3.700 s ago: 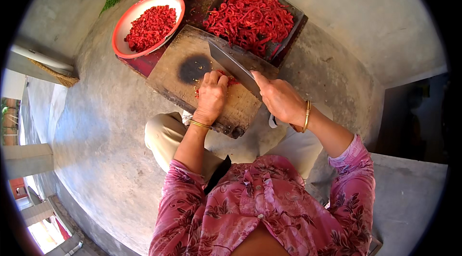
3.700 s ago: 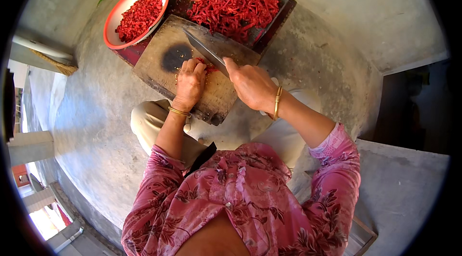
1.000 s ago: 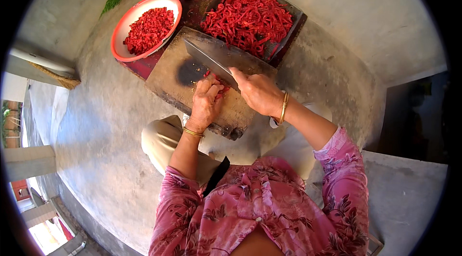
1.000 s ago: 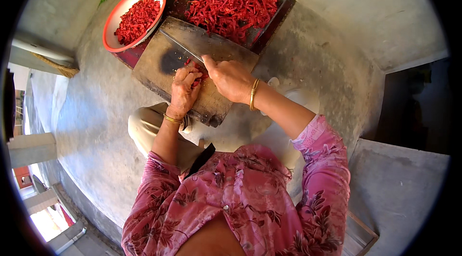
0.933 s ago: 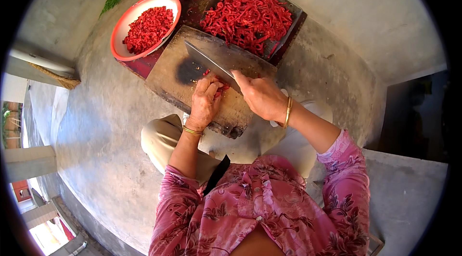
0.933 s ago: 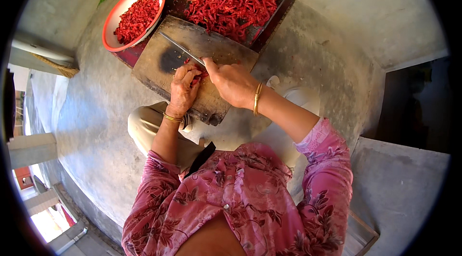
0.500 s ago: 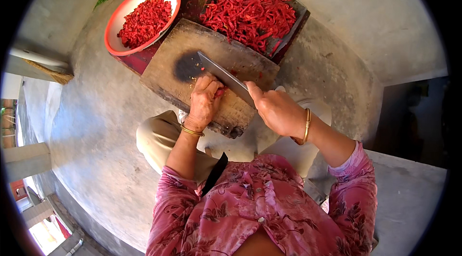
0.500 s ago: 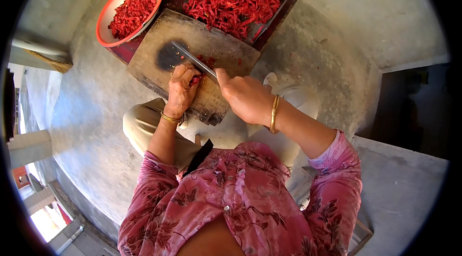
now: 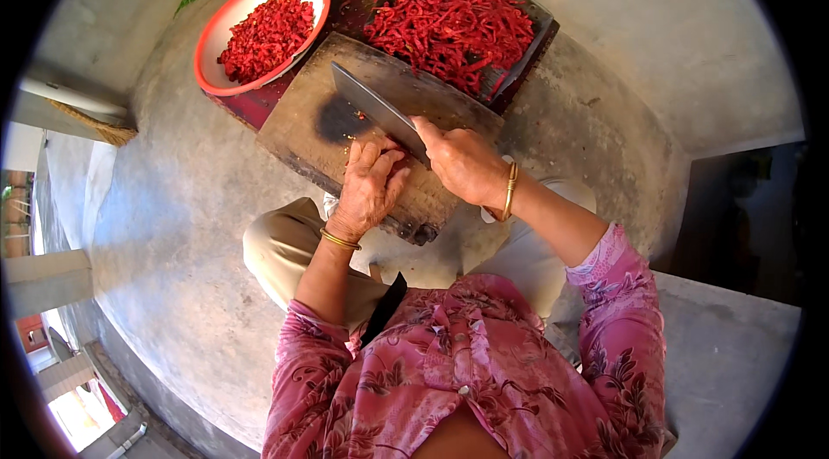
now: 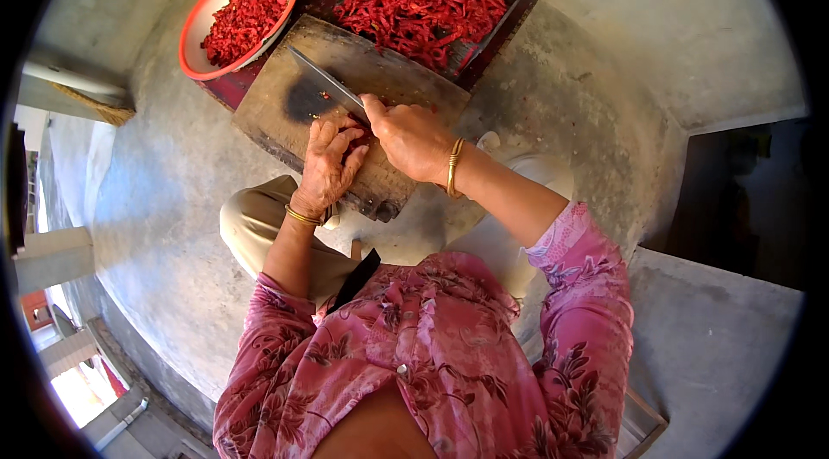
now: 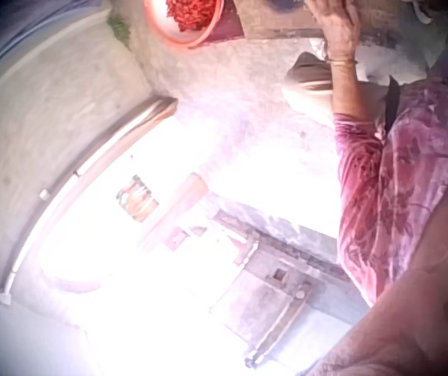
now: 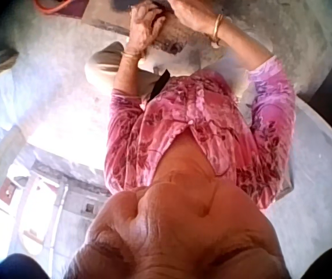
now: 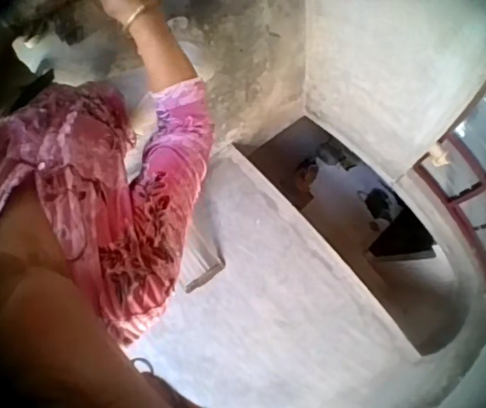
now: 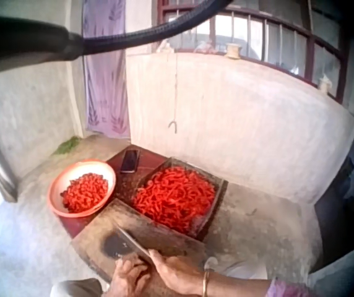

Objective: The person sits on a low stool and uses a large cleaver to chop red chilies on a wooden cutting board. They repeatedly pick up chilies, remove stems, chop them into small pieces, and transfer the chopped pieces into a white bowl.

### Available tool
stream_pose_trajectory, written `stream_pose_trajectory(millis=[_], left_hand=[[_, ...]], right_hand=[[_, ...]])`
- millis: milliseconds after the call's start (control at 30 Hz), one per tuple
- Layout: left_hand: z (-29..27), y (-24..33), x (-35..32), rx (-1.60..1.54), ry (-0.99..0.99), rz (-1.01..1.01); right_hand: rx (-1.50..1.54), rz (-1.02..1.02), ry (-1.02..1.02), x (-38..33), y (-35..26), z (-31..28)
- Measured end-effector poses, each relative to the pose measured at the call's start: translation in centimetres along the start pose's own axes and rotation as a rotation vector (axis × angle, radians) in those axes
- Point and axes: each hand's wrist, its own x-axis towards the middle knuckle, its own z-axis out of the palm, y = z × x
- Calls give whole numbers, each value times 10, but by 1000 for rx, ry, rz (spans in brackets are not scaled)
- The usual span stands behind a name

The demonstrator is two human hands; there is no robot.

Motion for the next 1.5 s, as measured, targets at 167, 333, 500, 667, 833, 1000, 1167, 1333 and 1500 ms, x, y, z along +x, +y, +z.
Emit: stream_pose_trajectory(millis=[167,333,500,667,833,1000,1167,1333,1500], left_hand=[[4,-8,-7,-28,47,-54],[3,-7,-7,-53,59,-91],[2,-11,-6,-65,38,-84],[1,-14,-5,-95,33,-97],[1,-9,-2,-90,34,-61],[3,-9,-12,-5,77,-41],[6,-10,-13,-45,129,-87],[4,-9,-14,-128,140,-161],[2,-14,-15,-85,119,-83]], right_hand=[[-11,-80,46,-18,-13,-15],[24,-31,-62,-51,-27,-26],[-20,21,-173,-58,-32,-29],[-73,55,-258,-25,-38,-29],[-118,31,-164,7,-37,-8],[-14,6,-23,-4,-18,5],[81,-105,114,-21,-4,6],[37,-6,-80,-49,-30,-17],[6,-10,-157,-64,-40,-24]])
